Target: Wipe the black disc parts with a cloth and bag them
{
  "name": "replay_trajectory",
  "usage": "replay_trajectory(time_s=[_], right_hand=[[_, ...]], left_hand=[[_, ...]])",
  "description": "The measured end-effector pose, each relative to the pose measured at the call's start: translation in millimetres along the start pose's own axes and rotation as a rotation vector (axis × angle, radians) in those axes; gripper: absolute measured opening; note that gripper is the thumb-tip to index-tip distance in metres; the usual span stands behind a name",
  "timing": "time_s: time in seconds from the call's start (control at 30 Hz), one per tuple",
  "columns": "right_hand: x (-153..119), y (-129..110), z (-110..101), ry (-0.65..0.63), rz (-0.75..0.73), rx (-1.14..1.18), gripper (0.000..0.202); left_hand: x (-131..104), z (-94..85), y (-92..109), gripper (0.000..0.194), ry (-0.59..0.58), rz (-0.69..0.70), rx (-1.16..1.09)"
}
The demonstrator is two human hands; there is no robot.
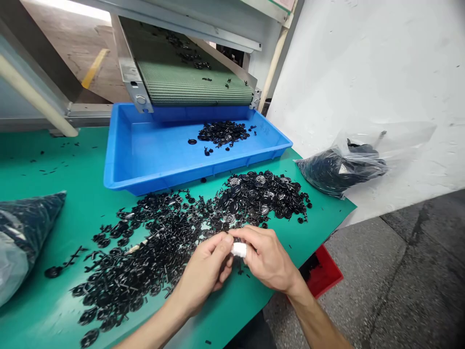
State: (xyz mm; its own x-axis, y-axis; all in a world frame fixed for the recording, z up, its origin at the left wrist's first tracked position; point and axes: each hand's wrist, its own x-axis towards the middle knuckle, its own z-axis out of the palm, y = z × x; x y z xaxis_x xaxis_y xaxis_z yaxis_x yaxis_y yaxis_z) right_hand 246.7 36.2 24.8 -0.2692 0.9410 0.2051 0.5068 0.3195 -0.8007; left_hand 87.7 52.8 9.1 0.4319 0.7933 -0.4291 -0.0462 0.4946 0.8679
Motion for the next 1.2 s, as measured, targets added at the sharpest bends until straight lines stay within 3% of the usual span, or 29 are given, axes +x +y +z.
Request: replay_trajectory(time_s=[0.27,0.43,0.57,0.67,0.8,0.97,1.07,1.2], right_hand=[[10.2,2.6,17.5,0.1,0.03,0.055,0.03],[18.3,9.7,3.8,-0.021,0.112,0.115,0.035],[38.9,18.7,-15.2,0.041,0.039,-0.326,0.044],[55.3,21.7,-20.5,-0.07,-0.047,-0.618,0.043],[65.4,24.4,-18.2,-0.152,-0.056,-0.739,0.033],[59.7,33.6,-17.4,0.084,-0.099,-0.433,0.032],[53.2,36.4,-16.3,0.205,0.097,-0.046,0.033],[45.3,35.2,-9.1,0.214,0.314,0.362,0.025]], left_hand=[[2.3,-3.5,-4.5,0.04,0.034,0.035,-0.115],[3.9,-5.0,-0.7,0.037,-0.02,0.07,-0.139],[3.7,-5.4,-1.0,0.038,-0.023,0.082,-0.145],[3.3,-6.2,-5.0,0.038,-0.026,0.097,-0.142],[2.5,-7.1,-7.5,0.033,-0.035,0.108,-0.179],[1.6,-7.6,1.4,0.018,-0.086,0.114,-0.312],[2.2,-8.8,7.1,0.02,-0.095,0.108,-0.383],[2.6,-8.6,10.3,0.021,-0.081,0.115,-0.428]])
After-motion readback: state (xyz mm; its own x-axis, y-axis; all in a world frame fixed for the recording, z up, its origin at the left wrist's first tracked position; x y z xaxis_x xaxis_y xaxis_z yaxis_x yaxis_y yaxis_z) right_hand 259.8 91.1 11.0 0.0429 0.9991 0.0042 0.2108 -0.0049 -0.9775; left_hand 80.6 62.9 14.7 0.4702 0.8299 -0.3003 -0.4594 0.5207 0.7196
